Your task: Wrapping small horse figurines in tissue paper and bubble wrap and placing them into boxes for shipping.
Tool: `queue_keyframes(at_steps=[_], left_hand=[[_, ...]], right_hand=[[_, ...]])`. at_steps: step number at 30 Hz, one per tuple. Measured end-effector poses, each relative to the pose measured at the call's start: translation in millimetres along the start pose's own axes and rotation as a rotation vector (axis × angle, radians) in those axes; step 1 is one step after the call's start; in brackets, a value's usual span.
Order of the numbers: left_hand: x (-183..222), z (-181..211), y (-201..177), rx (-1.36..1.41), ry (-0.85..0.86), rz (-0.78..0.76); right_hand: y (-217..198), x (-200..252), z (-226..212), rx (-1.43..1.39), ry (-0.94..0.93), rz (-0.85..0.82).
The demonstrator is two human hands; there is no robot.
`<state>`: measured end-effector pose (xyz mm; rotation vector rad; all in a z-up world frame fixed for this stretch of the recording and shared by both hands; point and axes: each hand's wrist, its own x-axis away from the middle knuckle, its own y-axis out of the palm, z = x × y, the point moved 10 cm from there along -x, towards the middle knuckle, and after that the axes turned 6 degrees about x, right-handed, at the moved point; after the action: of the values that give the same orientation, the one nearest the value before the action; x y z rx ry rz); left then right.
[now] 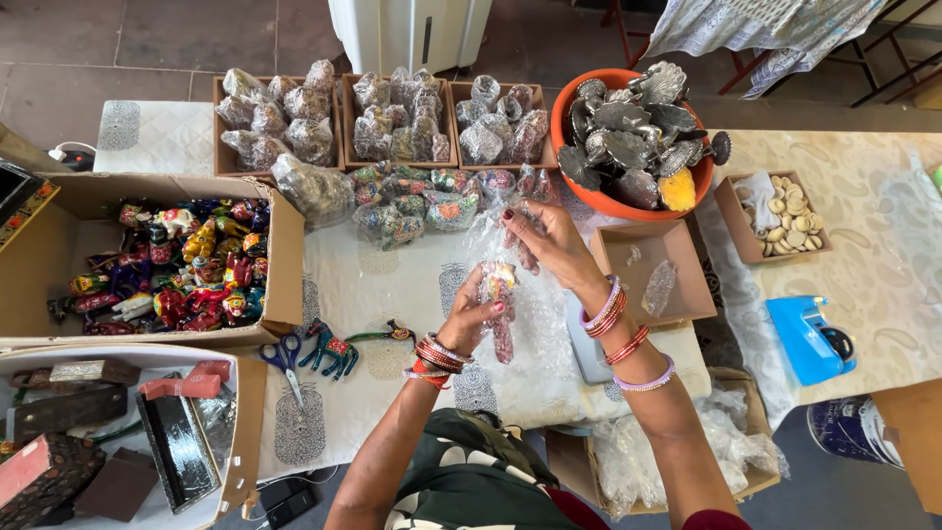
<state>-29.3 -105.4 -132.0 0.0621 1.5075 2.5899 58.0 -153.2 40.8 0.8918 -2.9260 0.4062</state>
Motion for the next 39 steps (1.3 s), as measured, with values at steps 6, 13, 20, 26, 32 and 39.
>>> queue_keyframes(at_steps=[6, 13, 20, 26, 32, 39], left_hand=[[4.1, -13.5, -22.1, 0.023, -0.019, 0.068], [20.6, -4.1, 10.2, 0.201, -0.095, 0.055], [28.3, -14.6, -12.9, 0.199, -0.16, 0.144], [32.0, -14.8, -44.4, 0.233, -0.218, 0.321], [24.2, -22.6, -58.3, 0.292, -0.177, 0.33], [10.3, -20.2, -108.8, 0.35, 0.085, 0.305]], right_hand=[[4.9, -10.1, 39.7, 0.017, -0.03, -0.132], [24.1, -6.1, 63.8, -0.021, 0.0, -0.201], [35.7, -4.8, 102.5, -0.044, 0.059, -0.303], [-9.0, -6.4, 130.1, 0.002, 0.057, -0.014], [-34.7, 20.5, 234.7, -0.086, 0.018, 0.141], [26.0, 95.3, 299.2, -0.752, 0.171, -0.247]])
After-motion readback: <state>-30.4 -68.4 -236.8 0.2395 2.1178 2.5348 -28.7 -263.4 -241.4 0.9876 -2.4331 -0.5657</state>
